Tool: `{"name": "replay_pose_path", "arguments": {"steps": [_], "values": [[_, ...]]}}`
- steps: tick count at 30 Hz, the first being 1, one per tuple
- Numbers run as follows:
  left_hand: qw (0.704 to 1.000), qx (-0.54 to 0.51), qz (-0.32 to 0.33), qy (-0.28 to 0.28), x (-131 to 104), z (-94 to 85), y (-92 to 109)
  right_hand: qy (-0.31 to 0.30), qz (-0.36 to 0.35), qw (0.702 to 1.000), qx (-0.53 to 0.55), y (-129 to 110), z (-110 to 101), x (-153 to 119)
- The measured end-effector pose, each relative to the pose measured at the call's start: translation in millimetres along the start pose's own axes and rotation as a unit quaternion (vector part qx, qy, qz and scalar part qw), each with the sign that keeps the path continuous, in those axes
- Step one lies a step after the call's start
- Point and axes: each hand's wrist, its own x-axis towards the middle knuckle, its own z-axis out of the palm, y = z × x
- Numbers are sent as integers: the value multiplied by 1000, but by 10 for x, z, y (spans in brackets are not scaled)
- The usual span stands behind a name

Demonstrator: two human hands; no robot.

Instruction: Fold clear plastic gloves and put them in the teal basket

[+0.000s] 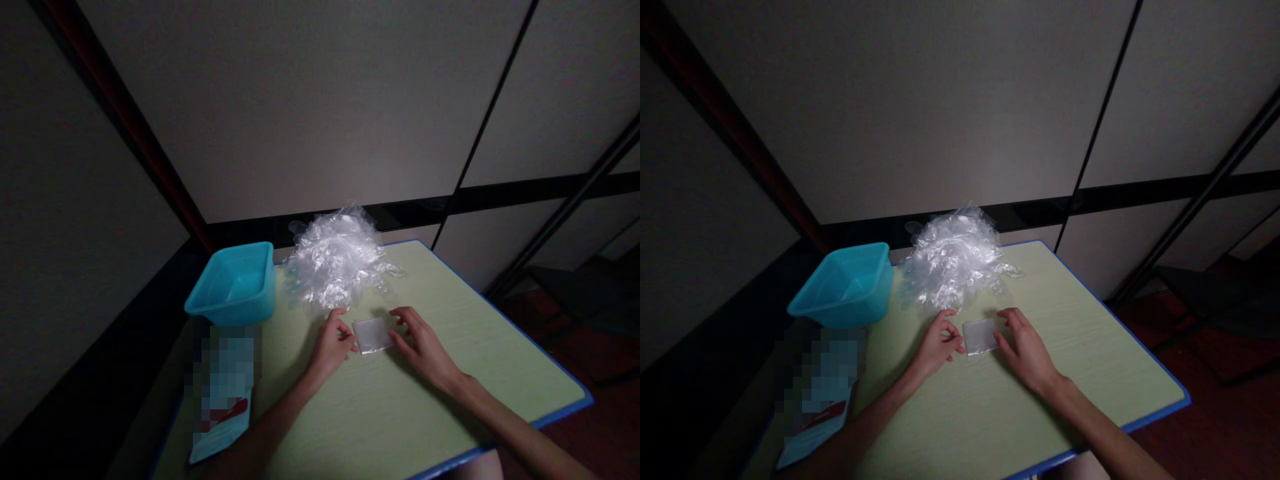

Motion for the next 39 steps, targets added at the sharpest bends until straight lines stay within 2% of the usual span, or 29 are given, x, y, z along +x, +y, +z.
{"name": "replay_pose_path", "arguments": {"steps": [2, 4, 6, 8, 11, 14, 28, 34, 39], "values": [[999, 21, 33, 5, -90, -12, 59, -25, -82, 990, -108, -79, 40, -50], [991, 83, 101, -6, -205, -20, 128, -65, -132, 972, -185, -114, 107, -69], [955, 217, 196, -47, -311, -23, 180, -93, -155, 954, -239, -102, 184, -66], [898, 349, 250, -97, -377, -25, 197, -107, -163, 942, -273, -58, 250, -55], [841, 458, 252, -142, -396, -38, 166, -113, -162, 935, -295, 8, 304, -46], [818, 496, 253, -144, -374, -58, 120, -113, -164, 933, -300, 28, 309, -50], [823, 471, 271, -165, -352, -115, 79, -104, -176, 933, -297, 4, 290, -63], [841, 441, 271, -161, -329, -137, 77, -117, -171, 932, -296, 7, 290, -60], [866, 384, 270, -170, -267, -217, 104, -117, -169, 934, -292, 13, 289, -60]]}}
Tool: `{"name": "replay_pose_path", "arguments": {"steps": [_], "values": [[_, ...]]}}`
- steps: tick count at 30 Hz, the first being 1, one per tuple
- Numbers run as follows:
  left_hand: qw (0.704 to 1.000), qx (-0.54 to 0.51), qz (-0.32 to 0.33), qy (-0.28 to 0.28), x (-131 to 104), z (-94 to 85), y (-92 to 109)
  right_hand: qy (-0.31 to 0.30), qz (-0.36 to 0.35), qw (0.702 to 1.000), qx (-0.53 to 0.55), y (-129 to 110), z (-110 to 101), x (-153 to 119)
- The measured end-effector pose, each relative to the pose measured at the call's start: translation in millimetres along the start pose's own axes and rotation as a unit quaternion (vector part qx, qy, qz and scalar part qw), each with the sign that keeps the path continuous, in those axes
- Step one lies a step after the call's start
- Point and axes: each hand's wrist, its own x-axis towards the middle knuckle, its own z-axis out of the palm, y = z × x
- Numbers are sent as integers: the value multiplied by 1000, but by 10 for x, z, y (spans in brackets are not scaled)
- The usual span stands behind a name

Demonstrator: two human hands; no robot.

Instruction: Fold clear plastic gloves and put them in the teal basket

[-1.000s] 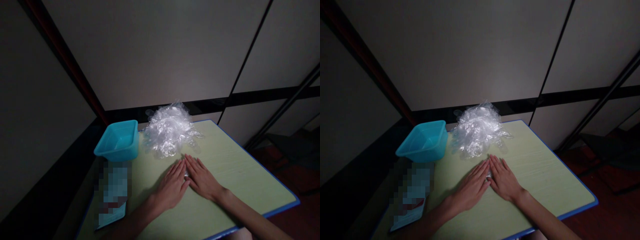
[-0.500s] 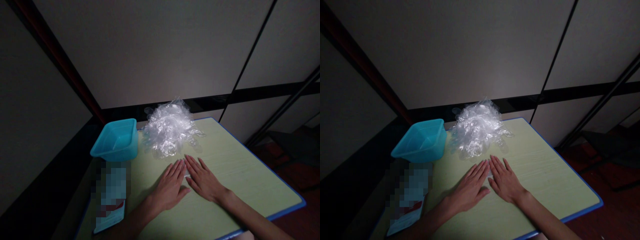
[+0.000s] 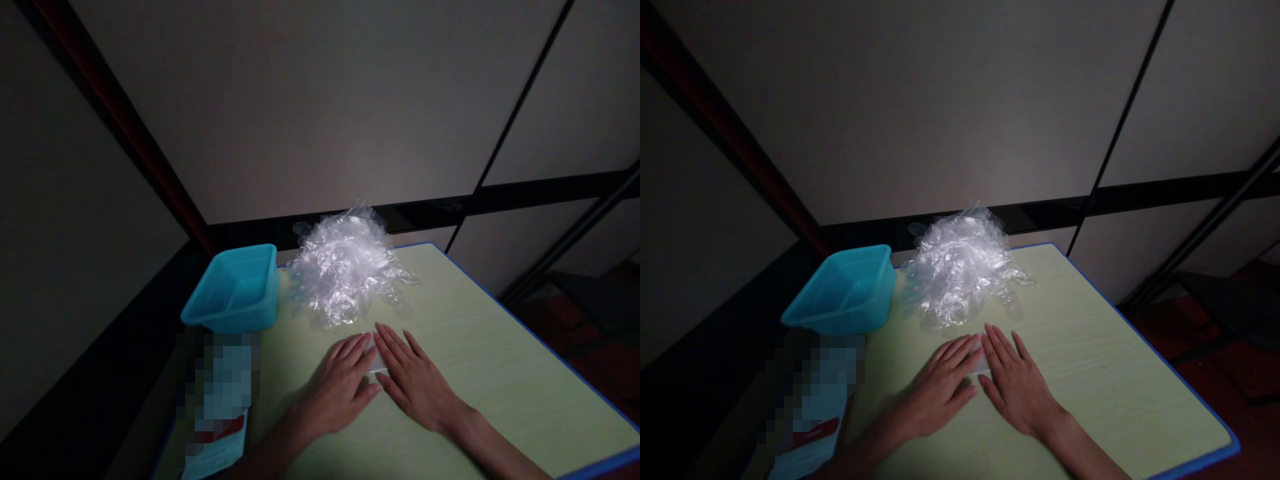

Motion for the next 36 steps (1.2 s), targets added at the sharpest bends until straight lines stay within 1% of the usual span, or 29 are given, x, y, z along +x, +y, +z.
{"name": "replay_pose_path", "arguments": {"steps": [6, 12, 15, 18, 21, 25, 27, 31, 36], "values": [[996, -72, -14, 40, -43, -50, -41, 18, -3, 1000, -6, 21, 63, -21], [993, -80, 18, 83, -21, -128, -177, 41, 5, 999, -2, 18, 106, -36], [992, -83, 29, 89, 11, -165, -247, 34, 7, 999, -5, 14, 102, -33], [992, -82, 23, 92, 24, -171, -237, 24, 12, 1000, -4, 18, 94, -29], [993, -71, 4, 95, 27, -119, -132, 22, 11, 1000, 11, 37, 98, -31], [994, -38, -49, 93, 59, 23, 63, 32, 12, 999, 21, 62, 119, -47], [995, -6, -57, 82, 86, 99, 131, 36, 14, 999, 12, 62, 127, -53], [995, 66, -42, 64, 123, 212, 163, 35, 6, 999, -12, 49, 134, -53], [992, 101, -47, 55, 120, 265, 133, 27, -2, 999, -23, 56, 148, -56]]}}
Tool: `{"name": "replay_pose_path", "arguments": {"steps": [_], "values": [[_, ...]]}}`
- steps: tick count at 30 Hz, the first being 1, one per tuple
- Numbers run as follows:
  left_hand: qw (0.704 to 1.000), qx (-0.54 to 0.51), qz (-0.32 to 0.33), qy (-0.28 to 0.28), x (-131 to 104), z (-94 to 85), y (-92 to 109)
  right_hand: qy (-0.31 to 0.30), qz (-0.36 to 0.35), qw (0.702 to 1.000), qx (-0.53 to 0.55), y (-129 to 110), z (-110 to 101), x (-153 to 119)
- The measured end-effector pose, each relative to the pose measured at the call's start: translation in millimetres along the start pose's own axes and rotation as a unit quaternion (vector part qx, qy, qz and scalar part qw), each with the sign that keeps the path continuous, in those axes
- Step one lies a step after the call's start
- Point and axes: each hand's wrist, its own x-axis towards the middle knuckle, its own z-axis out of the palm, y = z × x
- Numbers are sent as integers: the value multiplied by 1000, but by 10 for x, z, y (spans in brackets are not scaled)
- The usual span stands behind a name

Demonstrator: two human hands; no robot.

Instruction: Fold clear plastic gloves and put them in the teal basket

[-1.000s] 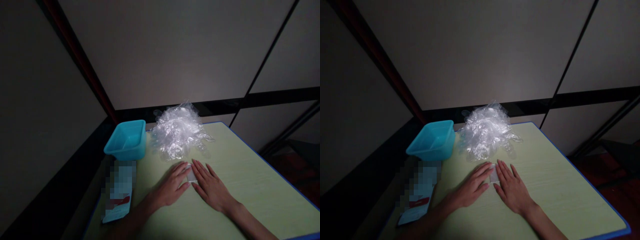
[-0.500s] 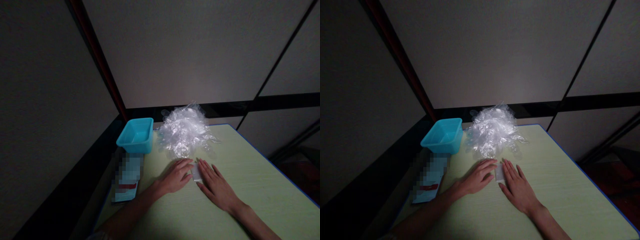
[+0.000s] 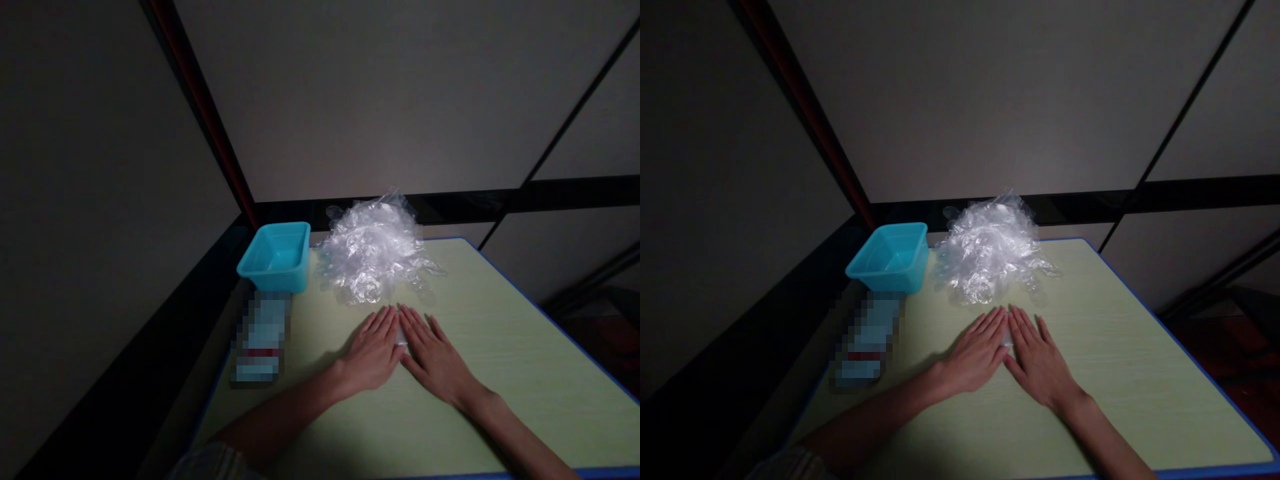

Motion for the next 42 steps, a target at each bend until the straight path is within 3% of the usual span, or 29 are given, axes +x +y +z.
{"name": "replay_pose_path", "arguments": {"steps": [9, 14, 19, 25, 33, 38, 42], "values": [[1000, -18, 6, -3, -1, -18, -46, -28, 15, 997, 73, 9, -83, 47], [994, -110, -18, 22, 6, -36, -93, 36, 12, 985, 166, 175, -237, 7], [974, -204, -60, 80, 13, -67, -81, 79, -57, 991, 89, 322, -304, 1], [978, -183, -40, 89, 28, -141, -44, 59, -112, 991, 52, 304, -373, 88], [989, -115, -29, 88, 77, -157, -15, -8, 19, 982, 186, 288, -615, 155], [989, -127, -11, 78, 82, -167, -21, -36, -106, 990, 82, 360, -553, 150], [984, -156, -21, 80, 72, -155, -17, -6, -123, 992, 28, 365, -457, 139]]}}
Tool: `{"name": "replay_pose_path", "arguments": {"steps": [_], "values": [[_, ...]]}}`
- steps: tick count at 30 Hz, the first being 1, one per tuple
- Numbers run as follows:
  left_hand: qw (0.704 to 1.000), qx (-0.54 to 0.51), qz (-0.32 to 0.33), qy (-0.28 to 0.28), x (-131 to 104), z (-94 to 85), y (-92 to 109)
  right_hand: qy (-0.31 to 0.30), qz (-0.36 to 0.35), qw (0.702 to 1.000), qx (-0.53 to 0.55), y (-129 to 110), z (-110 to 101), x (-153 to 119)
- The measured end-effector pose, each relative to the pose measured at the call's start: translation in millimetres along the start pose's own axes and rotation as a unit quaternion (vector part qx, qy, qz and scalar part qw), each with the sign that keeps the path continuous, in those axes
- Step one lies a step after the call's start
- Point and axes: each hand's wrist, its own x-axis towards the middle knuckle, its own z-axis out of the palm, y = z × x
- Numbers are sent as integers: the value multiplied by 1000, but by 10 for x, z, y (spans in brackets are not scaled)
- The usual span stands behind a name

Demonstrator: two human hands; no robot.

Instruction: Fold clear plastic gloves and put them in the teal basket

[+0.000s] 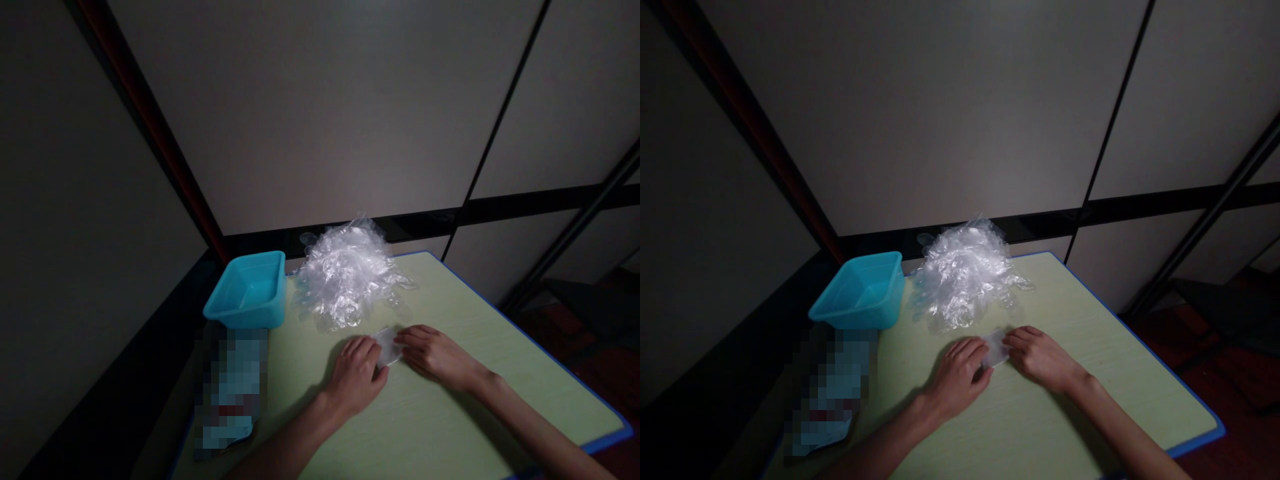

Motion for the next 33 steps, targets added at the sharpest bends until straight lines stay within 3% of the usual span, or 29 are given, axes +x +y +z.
{"name": "replay_pose_path", "arguments": {"steps": [4, 8, 11, 13, 17, 20, 24, 29, 33], "values": [[998, -51, -27, 7, 5, 3, 12, 17, 24, 997, 73, -54, -51, 29], [988, -137, -70, 13, 38, -17, 9, 44, 132, 963, 230, -125, -186, 87], [966, -228, -124, 19, 87, -16, -1, 94, 200, 907, 358, -146, -243, 141], [939, -301, -167, 15, 116, -4, 3, 144, 229, 851, 449, -148, -246, 180], [859, -447, -250, 17, 119, 26, 53, 219, 270, 735, 582, -172, -199, 246], [802, -519, -292, 39, 93, 27, 113, 241, 304, 687, 614, -218, -170, 265], [761, -573, -302, 31, 78, -20, 182, 255, 337, 675, 605, -247, -197, 280], [758, -586, -285, -22, 59, -64, 219, 263, 329, 685, 594, -237, -259, 314], [744, -607, -280, 6, 65, -66, 221, 269, 300, 689, 603, -253, -278, 308]]}}
